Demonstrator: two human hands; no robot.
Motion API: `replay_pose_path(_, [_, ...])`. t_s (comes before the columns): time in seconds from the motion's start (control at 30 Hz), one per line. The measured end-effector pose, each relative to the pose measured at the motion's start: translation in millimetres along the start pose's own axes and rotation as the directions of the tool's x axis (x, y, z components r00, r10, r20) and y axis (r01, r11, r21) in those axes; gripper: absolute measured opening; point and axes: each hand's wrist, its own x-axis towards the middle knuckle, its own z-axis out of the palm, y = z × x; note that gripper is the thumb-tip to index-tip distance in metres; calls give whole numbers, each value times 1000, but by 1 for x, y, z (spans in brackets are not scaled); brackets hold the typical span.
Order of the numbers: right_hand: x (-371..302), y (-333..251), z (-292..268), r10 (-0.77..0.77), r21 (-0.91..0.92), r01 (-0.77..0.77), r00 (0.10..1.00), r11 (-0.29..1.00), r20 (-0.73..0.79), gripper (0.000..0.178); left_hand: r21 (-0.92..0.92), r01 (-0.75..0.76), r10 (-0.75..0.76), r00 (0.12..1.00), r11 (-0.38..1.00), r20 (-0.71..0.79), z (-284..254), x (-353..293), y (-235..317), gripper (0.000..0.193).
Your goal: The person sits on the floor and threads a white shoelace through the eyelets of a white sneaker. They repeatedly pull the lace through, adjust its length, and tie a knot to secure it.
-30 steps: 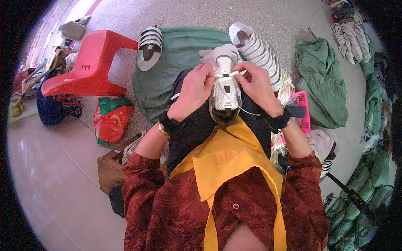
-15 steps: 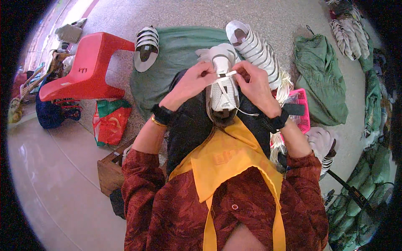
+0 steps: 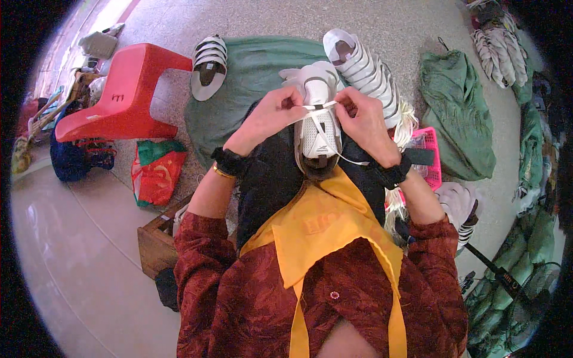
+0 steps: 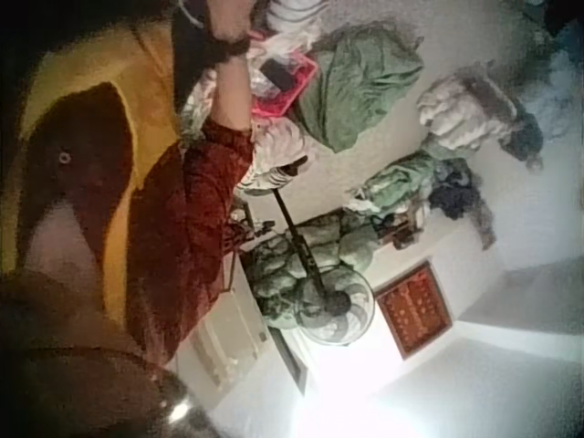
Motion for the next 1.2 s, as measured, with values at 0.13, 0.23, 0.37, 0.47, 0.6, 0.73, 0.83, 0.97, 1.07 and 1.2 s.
replay_pose_path(0.13, [0,1,2,50,34,-49,998,998,-25,10,67,-21,22,999,998,-23,1,1,-3,18])
replay_pose_path(0.23, [1,0,0,8,39,-7,1000,999,-15,11,93,-12,15,999,996,-35,2,1,-1,17])
replay_pose_path(0.37, [-2,-4,-1,95,98,-92,995,991,-27,13,90,-22,25,999,996,-42,2,1,-1,16])
replay_pose_path(0.47, [-14,-24,-8,35,42,-35,999,998,-15,15,70,-29,31,999,997,-26,1,-1,0,16])
replay_pose_path(0.6, [-33,-44,-12,-100,-92,112,986,989,132,14,55,-71,75,995,996,-61,4,-1,-1,15])
replay_pose_path(0.73, [-34,-47,-12,-10,-91,26,985,996,175,9,81,-38,46,994,996,-97,5,-3,4,13])
replay_pose_path(0.83, [-29,-47,-17,152,64,-170,964,983,217,10,125,-66,87,982,990,-168,12,-2,-2,10])
replay_pose_path(0.97, [-32,-40,-29,334,163,-399,886,903,321,10,184,-130,170,960,974,-222,17,-2,-6,9])
replay_pose_path(1.07, [-36,-32,-35,263,132,-312,918,941,298,9,196,-91,137,961,976,-241,21,-5,-2,10])
replay_pose_path(1.2, [-44,-27,-52,260,155,-318,915,935,309,8,171,-137,173,960,976,-218,22,-6,-9,11])
